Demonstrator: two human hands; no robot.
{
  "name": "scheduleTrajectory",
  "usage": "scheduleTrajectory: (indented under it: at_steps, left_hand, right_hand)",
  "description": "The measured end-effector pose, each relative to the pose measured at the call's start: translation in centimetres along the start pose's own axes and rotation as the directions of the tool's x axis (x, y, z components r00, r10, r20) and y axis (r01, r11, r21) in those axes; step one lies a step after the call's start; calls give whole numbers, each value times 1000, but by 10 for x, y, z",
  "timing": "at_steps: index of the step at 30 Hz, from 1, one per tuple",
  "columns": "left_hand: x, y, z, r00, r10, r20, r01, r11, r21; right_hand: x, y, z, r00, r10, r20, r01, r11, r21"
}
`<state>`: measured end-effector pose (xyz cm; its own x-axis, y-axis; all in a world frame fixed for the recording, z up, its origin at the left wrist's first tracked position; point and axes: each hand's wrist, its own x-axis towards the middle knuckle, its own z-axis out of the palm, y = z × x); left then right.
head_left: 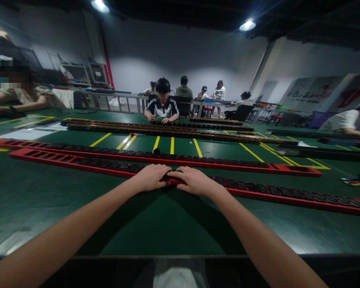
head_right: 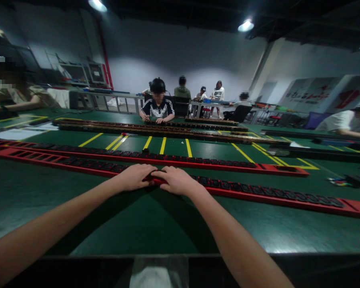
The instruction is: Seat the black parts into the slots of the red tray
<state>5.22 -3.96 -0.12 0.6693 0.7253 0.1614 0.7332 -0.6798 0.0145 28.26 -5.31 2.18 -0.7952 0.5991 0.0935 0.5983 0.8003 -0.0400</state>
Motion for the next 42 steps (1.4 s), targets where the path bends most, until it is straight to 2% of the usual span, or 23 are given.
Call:
scheduleTrajectory:
  at_steps: [8,21,27,30,32,36,39,42]
  left_hand:
    - [-1,0,1,1000,2,-8,-2,1000,5]
    - [-1,1,-2,1000,10,3,-10,1000,7]
    - [0,1,-2,1000,3,11,-4,999,52]
    - [0,1,-2,1000,-13,21,11,998,55]
    - [0,1,-2,1000,-1,10,0,999,40]
    - [-1,1,-1,1000,4,8,-4,1000,28]
    - [-1,1,-1,1000,-10,4,10,1000,22]
    - [-1,1,-1,1000,-3,-1,3,1000,24]
  right_hand:
    - [0,3,3,1000,-11,-3,11,1000,-26]
    - [0,0,0,1000,14,-4,-14,999,32]
    - [1,1,2,998,54,-20,-52,996,76]
    - [-2,6,0,990,134,-39,-130,986,101]
    - [-6,10,-4,977,213,-24,-210,972,106]
    - [-15,18,-16,950,296,98,-307,944,120]
    - [-19,19,-20,950,280,137,-297,947,124]
    - [-19,19,-21,972,210,103,-221,969,112]
